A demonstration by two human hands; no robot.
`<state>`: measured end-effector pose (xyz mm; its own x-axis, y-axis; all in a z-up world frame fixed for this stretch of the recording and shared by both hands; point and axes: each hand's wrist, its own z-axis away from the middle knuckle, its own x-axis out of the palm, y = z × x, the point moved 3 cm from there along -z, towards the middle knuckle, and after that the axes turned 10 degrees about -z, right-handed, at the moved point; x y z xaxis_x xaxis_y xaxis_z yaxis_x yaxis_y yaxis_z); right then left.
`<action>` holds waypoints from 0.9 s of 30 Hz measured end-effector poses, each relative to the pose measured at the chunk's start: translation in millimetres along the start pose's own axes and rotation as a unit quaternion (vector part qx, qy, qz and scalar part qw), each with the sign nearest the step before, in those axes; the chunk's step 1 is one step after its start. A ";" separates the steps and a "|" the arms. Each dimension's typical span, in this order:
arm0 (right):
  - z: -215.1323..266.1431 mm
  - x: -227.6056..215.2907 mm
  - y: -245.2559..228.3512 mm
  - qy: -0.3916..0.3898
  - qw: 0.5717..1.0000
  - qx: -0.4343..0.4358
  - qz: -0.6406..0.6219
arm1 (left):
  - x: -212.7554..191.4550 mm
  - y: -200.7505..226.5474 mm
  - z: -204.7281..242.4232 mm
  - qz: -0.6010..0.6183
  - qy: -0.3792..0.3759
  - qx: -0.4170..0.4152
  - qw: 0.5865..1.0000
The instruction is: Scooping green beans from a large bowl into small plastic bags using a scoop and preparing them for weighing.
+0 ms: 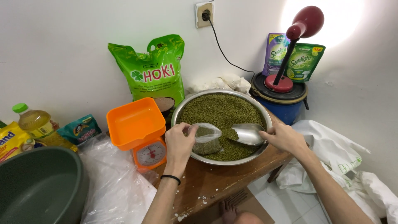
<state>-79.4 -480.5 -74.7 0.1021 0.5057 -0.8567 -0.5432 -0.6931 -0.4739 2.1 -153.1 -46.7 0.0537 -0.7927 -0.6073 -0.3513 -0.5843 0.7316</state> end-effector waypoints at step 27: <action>20.2 -26.8 -10.2 0.059 0.981 -0.064 -0.172 | 8.4 3.9 -8.8 0.001 -0.052 0.004 0.999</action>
<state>-93.4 -476.5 -42.8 0.3615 0.6630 -0.6556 -0.3510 -0.5547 -0.7544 9.4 -163.5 -46.3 -0.0444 -0.7707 -0.6357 -0.3589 -0.5815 0.7301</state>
